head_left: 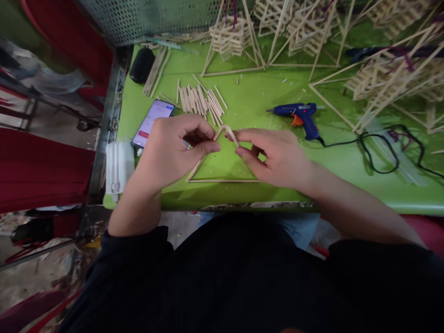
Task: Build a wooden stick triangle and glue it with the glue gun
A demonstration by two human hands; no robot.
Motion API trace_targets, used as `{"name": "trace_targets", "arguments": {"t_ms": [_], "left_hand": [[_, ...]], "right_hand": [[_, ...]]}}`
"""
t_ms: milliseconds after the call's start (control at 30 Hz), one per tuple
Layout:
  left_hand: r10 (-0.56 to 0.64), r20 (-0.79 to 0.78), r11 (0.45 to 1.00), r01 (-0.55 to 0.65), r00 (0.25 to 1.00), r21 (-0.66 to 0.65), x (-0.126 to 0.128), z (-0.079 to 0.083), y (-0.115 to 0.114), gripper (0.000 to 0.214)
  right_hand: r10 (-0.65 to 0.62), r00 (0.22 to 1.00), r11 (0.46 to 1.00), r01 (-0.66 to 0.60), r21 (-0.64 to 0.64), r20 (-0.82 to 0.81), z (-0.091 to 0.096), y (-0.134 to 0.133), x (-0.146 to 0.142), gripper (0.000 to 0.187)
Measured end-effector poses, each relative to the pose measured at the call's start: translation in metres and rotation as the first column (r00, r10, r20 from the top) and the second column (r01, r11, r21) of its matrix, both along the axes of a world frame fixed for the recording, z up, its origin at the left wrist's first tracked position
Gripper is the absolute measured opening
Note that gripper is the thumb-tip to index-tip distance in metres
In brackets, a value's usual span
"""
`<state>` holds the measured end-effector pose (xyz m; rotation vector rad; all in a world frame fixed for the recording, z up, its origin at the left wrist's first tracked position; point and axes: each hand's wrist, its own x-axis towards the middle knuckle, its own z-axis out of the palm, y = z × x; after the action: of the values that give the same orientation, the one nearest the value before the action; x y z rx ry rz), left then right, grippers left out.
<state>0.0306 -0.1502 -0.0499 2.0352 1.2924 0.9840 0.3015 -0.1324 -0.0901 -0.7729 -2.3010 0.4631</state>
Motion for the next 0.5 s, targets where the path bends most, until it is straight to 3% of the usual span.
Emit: {"name": "trace_targets", "arguments": {"t_ms": [500], "left_hand": [[-0.006, -0.062, 0.999, 0.004, 0.998, -0.034, 0.0013, 0.0049, -0.0028, 0.018]], "right_hand": [[-0.032, 0.999, 0.999, 0.032, 0.002, 0.015, -0.0072, -0.0006, -0.0014, 0.023]]}}
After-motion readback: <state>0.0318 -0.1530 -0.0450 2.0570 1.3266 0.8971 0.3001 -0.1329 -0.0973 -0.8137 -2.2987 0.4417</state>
